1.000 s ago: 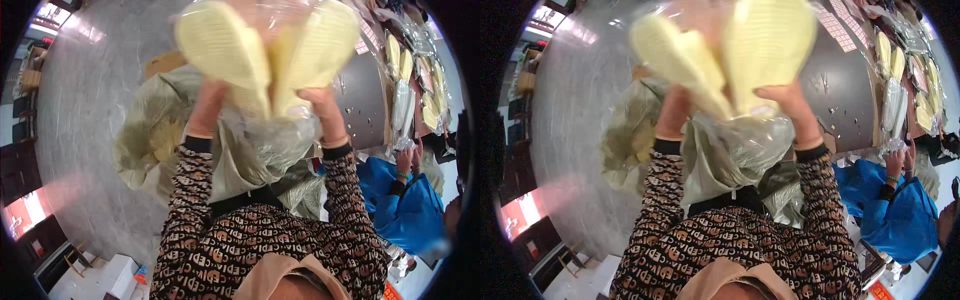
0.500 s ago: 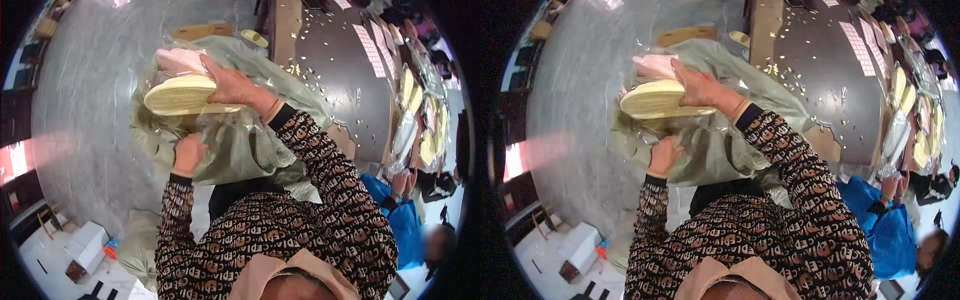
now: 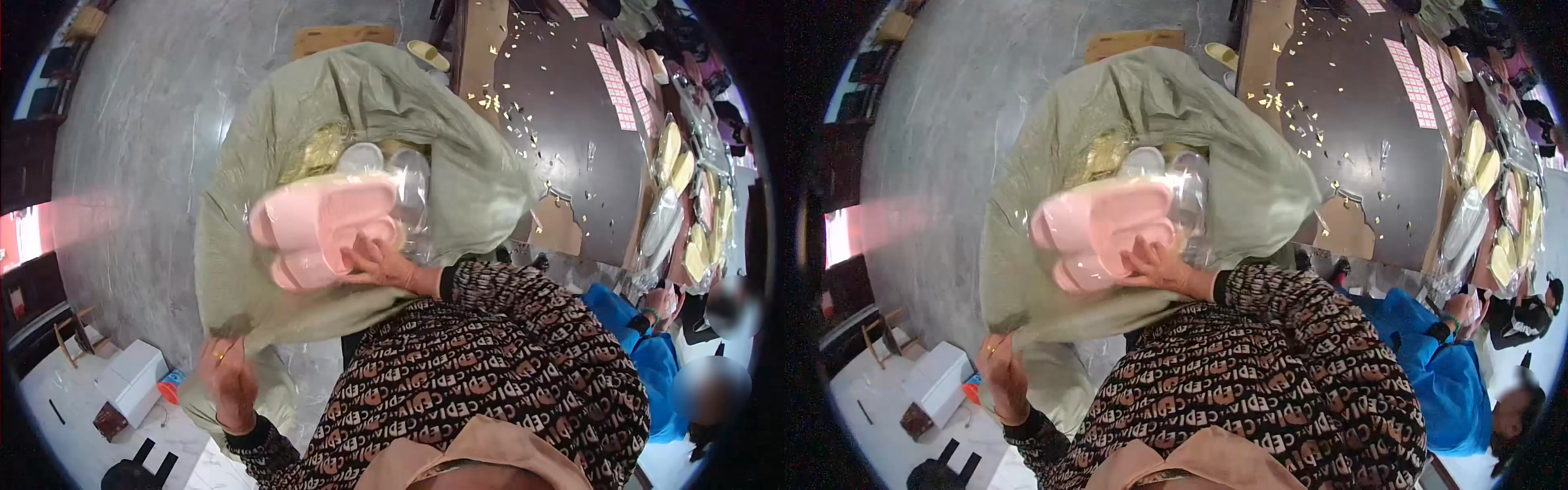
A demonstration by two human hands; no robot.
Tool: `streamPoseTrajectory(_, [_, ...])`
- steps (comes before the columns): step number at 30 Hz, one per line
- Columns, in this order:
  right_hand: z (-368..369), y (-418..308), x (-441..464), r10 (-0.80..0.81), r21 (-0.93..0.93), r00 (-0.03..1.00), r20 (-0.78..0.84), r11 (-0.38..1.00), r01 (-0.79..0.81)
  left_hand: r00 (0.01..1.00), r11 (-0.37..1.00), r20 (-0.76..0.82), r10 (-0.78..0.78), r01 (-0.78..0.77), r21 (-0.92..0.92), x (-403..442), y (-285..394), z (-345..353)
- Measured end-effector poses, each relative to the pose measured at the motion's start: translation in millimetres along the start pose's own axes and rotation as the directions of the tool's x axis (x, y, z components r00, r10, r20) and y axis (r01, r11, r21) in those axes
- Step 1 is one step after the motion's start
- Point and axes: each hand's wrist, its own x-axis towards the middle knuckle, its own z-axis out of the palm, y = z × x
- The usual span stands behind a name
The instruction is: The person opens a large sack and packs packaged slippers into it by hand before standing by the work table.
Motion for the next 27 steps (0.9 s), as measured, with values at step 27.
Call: streamPoseTrajectory(27, [47,88,100,0.423,0.444,0.833,0.356,0.708,-0.549,0.994,0.823,-0.014,0.113,-0.101,-0.559,126,11,55])
